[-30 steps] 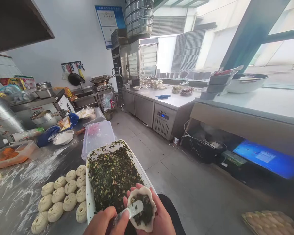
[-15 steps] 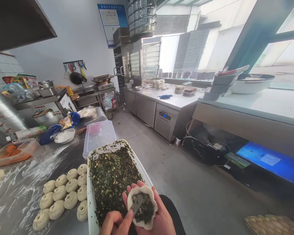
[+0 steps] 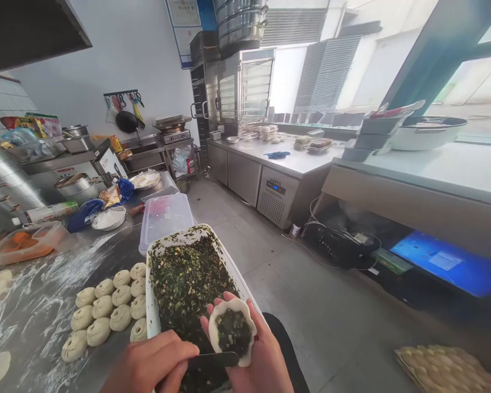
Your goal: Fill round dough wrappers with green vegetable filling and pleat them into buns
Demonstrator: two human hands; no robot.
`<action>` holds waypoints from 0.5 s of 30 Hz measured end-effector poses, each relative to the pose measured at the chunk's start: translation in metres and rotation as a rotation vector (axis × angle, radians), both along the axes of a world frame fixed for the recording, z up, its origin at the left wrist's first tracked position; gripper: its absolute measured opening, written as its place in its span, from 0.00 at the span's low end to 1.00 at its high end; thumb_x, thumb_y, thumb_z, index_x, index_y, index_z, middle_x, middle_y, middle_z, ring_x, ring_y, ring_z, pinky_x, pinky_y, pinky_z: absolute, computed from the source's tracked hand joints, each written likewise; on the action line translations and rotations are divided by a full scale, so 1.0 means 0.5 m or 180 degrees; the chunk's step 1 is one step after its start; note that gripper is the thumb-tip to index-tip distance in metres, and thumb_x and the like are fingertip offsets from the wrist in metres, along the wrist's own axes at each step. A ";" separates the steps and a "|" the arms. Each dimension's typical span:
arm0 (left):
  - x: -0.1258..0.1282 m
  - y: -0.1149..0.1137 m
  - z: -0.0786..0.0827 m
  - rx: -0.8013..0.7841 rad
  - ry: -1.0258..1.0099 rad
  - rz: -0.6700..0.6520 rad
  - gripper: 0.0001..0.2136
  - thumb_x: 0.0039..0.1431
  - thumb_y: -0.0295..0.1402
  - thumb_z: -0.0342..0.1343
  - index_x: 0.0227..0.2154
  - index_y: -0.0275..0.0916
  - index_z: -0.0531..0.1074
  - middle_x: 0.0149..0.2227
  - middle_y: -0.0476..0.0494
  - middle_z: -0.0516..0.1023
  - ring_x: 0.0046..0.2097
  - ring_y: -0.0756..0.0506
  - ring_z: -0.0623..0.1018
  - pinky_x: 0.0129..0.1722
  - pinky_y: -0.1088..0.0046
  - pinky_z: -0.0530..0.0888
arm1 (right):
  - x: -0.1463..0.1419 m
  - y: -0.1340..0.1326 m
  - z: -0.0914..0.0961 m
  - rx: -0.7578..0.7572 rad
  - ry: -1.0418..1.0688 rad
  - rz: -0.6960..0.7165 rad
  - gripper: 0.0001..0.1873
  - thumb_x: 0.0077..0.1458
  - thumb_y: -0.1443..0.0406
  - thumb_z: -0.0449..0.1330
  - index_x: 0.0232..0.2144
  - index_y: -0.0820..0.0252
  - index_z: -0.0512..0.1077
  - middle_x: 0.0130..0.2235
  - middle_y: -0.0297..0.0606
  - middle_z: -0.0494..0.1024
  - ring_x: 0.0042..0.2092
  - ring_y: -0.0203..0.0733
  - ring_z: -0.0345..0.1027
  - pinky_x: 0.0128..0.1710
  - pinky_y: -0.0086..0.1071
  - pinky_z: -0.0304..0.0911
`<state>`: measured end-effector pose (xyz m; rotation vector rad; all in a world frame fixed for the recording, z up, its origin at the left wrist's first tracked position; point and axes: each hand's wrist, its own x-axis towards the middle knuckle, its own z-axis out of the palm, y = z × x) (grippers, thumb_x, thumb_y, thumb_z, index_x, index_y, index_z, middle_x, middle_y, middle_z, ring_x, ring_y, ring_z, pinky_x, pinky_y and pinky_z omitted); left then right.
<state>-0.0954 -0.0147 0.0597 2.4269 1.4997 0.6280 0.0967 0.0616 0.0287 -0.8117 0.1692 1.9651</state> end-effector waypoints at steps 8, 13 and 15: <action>0.024 0.020 0.022 -0.0038 -0.0009 0.0467 0.13 0.68 0.26 0.49 0.45 0.47 0.77 0.35 0.51 0.81 0.33 0.51 0.82 0.35 0.80 0.77 | -0.003 -0.011 0.006 0.0062 0.0103 0.0239 0.18 0.58 0.56 0.68 0.42 0.67 0.81 0.41 0.54 0.86 0.49 0.59 0.79 0.49 0.50 0.75; 0.034 0.014 0.026 -0.0160 -0.0133 0.0477 0.10 0.66 0.27 0.52 0.41 0.47 0.78 0.33 0.54 0.81 0.32 0.52 0.82 0.34 0.83 0.76 | -0.011 -0.014 0.002 0.0037 0.0070 0.0023 0.17 0.59 0.55 0.68 0.42 0.65 0.82 0.42 0.50 0.86 0.49 0.57 0.78 0.54 0.53 0.73; 0.037 0.012 0.022 -0.0234 -0.0023 0.0681 0.11 0.67 0.28 0.51 0.38 0.47 0.78 0.33 0.53 0.81 0.31 0.51 0.81 0.33 0.82 0.76 | -0.014 -0.016 -0.001 0.0106 0.0104 0.0035 0.17 0.59 0.55 0.68 0.41 0.64 0.82 0.42 0.50 0.86 0.50 0.57 0.77 0.54 0.53 0.72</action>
